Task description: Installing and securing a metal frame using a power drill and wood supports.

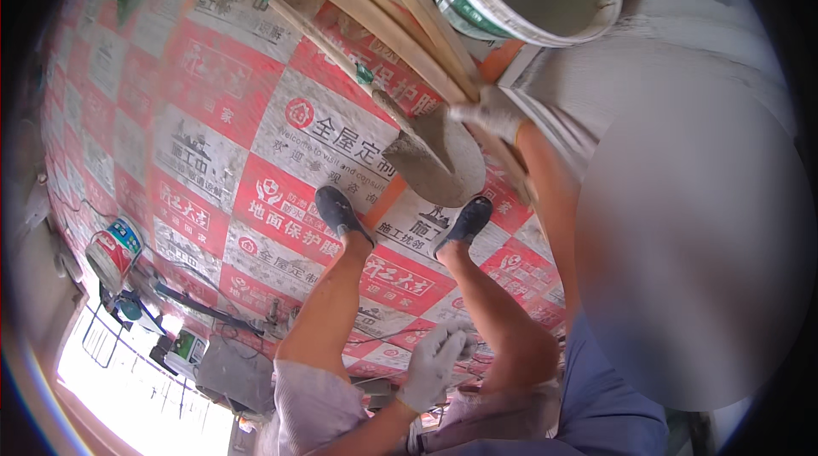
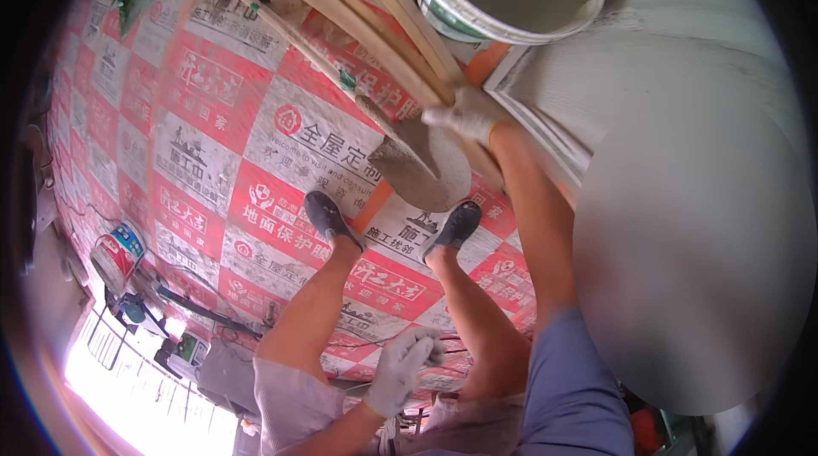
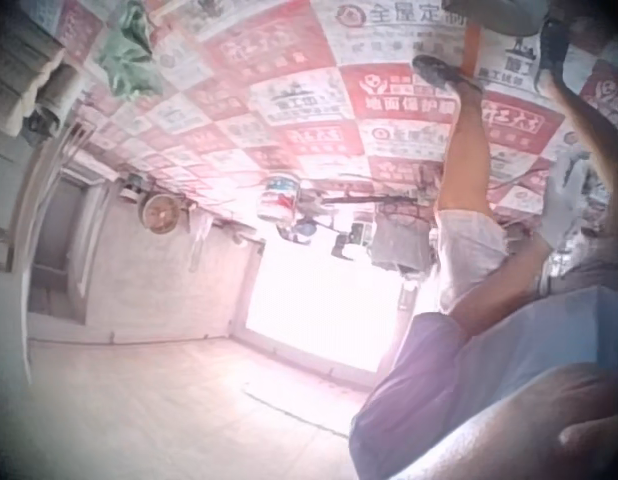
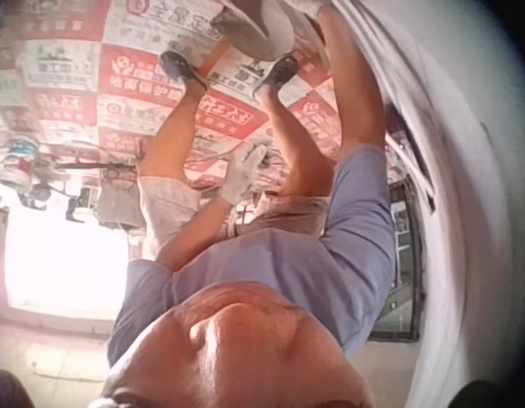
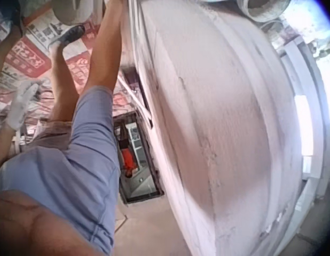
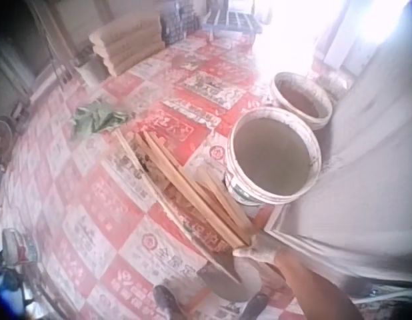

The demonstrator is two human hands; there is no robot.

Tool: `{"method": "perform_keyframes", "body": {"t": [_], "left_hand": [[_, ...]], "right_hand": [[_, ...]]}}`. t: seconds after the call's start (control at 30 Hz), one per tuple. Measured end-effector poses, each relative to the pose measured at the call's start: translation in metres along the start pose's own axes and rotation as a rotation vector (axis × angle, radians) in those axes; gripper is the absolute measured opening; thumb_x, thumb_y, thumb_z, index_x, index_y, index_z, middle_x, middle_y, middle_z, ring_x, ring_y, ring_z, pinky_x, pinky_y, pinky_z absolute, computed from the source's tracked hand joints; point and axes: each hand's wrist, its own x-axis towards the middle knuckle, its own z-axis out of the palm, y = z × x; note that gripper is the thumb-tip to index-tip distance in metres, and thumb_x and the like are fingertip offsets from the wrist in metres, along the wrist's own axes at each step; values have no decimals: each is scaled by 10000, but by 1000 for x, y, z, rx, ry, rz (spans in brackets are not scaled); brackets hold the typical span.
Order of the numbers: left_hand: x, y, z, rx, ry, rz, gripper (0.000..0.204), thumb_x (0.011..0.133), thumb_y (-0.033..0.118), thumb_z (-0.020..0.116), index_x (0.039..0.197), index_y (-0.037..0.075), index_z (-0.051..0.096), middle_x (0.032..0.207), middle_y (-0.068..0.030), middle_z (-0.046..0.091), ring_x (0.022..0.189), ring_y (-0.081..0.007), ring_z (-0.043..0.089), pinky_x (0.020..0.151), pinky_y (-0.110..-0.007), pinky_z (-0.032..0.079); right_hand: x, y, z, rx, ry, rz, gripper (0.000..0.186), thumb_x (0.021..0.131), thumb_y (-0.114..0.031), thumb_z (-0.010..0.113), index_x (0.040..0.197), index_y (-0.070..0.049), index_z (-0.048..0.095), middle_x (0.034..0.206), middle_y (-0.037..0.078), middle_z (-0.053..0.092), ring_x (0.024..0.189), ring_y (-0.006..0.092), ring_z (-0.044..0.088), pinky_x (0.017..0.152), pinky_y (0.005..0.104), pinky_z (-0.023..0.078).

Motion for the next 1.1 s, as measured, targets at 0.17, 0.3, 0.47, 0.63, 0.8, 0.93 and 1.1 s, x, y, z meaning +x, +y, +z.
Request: {"method": "perform_keyframes", "body": {"t": [0.17,0.3,0.47,0.63,0.8,0.93,1.1], "left_hand": [[1,-19,-9,-14,-61,116,377,1111,278,537,1331,-22,593,1047,-104,696,903,-198,688,882,-371,568],[-40,4,-26,-381,-59,60,459,1118,438,503,1310,35,611,1150,-134,671,1050,-272,678,970,-446,558],[-105,26,-20,-462,-315,-67,653,1069,636,477,1371,63,561,1317,-169,638,1225,-382,629,1072,-577,509],[-190,-11,12,-273,-395,-418,654,1044,577,582,1393,29,512,1297,-183,653,1129,-390,680,1062,-572,533],[-224,-101,-17,105,-314,-565,505,988,454,740,1328,171,497,1263,-191,650,1091,-435,686,1013,-633,565],[-264,-169,13,366,-335,-630,563,982,490,730,1405,232,463,1287,-180,613,1151,-440,652,1042,-644,549],[-301,-296,69,784,-357,-652,688,946,568,731,1475,232,446,1356,-165,576,1235,-448,612,1074,-655,528]], "right_hand": [[-204,-17,27,278,-104,-187,661,851,-494,782,1176,73,687,977,170,756,914,314,731,890,450,553],[-404,-64,33,607,-288,68,492,907,-391,718,1124,49,683,897,45,680,827,139,626,758,357,535],[-640,-128,47,668,-251,218,528,886,-439,719,1170,7,697,861,50,672,787,147,624,718,346,514],[-816,-146,136,713,-192,265,529,883,-435,738,1174,5,698,896,107,719,833,176,675,760,359,537],[-928,-179,198,945,-74,431,672,922,-620,710,1058,38,736,893,140,753,858,221,734,794,365,558],[-997,-164,306,973,125,537,849,890,-790,642,1045,38,752,917,218,759,890,330,757,843,423,556],[-1061,-134,441,1070,479,663,1004,827,-870,633,1064,103,714,990,311,739,959,420,741,878,466,548]]}}
